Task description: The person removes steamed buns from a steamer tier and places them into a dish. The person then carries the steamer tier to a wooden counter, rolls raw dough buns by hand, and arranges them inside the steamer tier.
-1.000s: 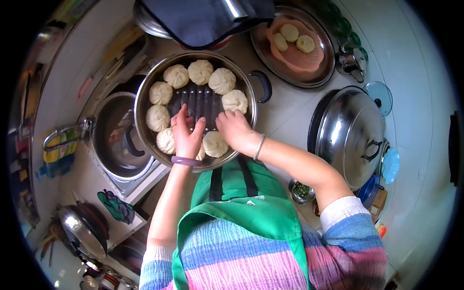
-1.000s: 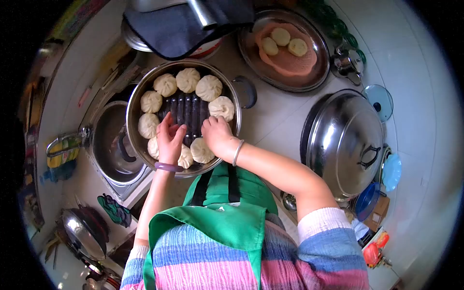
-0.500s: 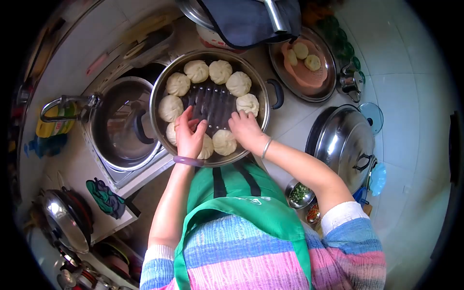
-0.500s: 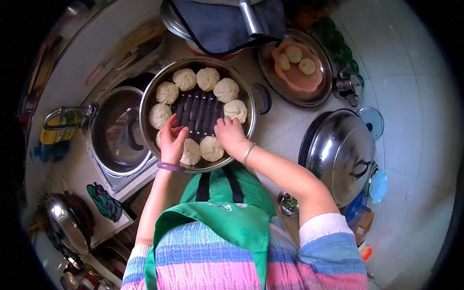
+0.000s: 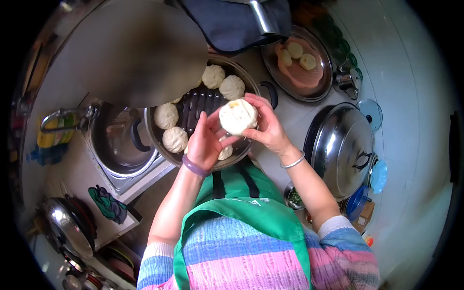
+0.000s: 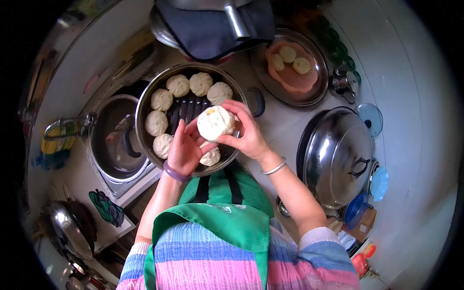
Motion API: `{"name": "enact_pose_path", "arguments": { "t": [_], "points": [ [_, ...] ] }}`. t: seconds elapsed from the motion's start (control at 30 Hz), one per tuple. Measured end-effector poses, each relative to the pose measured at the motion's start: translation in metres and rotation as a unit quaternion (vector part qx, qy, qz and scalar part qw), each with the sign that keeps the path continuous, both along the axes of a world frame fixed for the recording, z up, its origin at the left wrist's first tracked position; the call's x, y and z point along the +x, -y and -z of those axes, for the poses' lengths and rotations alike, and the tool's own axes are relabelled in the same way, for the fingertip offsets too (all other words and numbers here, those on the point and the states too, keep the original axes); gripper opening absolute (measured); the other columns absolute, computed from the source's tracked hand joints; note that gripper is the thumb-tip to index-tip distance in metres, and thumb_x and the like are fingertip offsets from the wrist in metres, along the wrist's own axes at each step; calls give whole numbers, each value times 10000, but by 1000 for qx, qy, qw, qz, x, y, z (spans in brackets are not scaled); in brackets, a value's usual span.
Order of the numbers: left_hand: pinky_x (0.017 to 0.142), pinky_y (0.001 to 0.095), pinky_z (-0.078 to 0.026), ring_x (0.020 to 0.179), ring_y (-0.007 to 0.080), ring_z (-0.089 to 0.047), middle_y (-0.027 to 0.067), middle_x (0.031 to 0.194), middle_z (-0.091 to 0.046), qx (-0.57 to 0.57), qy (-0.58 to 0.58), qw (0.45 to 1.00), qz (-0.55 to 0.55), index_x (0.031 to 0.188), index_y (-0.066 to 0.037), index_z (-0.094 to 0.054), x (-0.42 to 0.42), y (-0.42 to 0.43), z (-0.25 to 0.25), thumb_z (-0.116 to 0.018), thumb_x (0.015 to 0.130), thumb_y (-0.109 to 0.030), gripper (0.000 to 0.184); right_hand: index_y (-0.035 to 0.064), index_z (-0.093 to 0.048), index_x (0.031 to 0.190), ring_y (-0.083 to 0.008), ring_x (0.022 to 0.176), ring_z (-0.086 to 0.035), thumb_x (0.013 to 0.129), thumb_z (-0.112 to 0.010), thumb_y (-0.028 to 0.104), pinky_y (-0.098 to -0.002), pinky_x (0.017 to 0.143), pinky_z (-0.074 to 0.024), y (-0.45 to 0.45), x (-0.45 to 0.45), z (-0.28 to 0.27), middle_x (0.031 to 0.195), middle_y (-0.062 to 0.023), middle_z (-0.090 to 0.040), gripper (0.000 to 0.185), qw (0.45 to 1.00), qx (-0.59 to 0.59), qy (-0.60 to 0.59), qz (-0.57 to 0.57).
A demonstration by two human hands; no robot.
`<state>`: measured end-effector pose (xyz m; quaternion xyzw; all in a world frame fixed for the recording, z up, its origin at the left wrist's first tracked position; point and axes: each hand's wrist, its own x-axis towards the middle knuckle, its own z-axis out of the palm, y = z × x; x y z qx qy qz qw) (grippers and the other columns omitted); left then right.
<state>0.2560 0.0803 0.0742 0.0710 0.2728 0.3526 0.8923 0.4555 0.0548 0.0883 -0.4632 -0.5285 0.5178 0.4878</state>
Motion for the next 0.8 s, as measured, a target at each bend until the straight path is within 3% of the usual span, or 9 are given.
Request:
{"name": "enact_pose_path", "arguments": {
  "t": [0.1, 0.2, 0.37, 0.47, 0.57, 0.63, 0.7, 0.8],
  "points": [
    [927, 410, -512, 1183, 246, -555, 99, 1369, -503, 33, -27, 999, 1, 1417, -47, -395, 19, -9, -13, -445, 1003, -321, 499, 11, -404, 1390, -218, 1304, -386, 753, -813, 202, -353, 1067, -364, 7, 20, -8, 1381, -91, -338, 781, 999, 4, 26, 32],
    [906, 389, -518, 1169, 207, -562, 76, 1357, -519, 60, -70, 995, 35, 1431, -79, -388, 51, -20, -25, -529, 962, -164, 497, 21, -416, 1377, -218, 1232, -450, 720, -825, 136, -344, 991, -447, 9, 43, -11, 1314, -89, -401, 782, 995, 35, 33, 91],
    [816, 315, -515, 1024, 157, -581, 53, 1158, -572, 123, -242, 959, 81, 1263, -40, -483, 134, -51, -30, -540, 963, -211, 350, 8, -436, 1337, -212, 1159, -522, 732, -805, 55, -329, 935, -497, 7, 103, 5, 1297, -97, -465, 710, 980, 8, 46, 194],
    [836, 317, -505, 979, 145, -585, 49, 1111, -608, 174, -234, 950, 110, 1237, -53, -541, 197, -79, -18, -488, 982, -176, 288, -3, -438, 1332, -214, 1166, -524, 745, -782, 24, -331, 945, -504, -2, 150, 26, 1286, -101, -473, 681, 960, -56, -87, 260],
    [845, 301, -493, 1032, 148, -572, 47, 1142, -603, 170, -274, 934, 153, 1261, -57, -529, 264, -105, 8, -498, 972, -212, 329, -3, -442, 1332, -230, 1153, -551, 744, -751, -14, -335, 944, -501, -23, 201, 41, 1295, -110, -491, 664, 943, -106, -80, 307],
    [847, 301, -493, 1040, 155, -576, 55, 1143, -607, 164, -319, 921, 151, 1252, -45, -530, 305, -116, 28, -516, 959, -223, 344, -4, -453, 1332, -224, 1111, -583, 745, -677, -57, -324, 927, -498, -44, 237, 65, 1276, -133, -537, 630, 945, -115, 3, 305],
    [751, 284, -473, 877, 145, -573, 48, 991, -608, 166, -311, 926, 137, 1212, -34, -545, 335, -125, 56, -544, 941, -214, 325, -11, -438, 1353, -201, 1116, -571, 770, -601, -106, -311, 952, -476, -62, 271, 96, 1293, -139, -525, 613, 947, -134, 65, 285],
    [652, 274, -415, 719, 124, -503, 26, 854, -561, 173, -337, 912, 155, 1149, -36, -576, 364, -136, 95, -571, 922, -194, 278, -33, -519, 1275, -286, 1119, -586, 738, -600, -32, -330, 954, -478, -88, 288, 82, 1251, -187, -557, 543, 910, -190, 235, 283]
  ]
}}
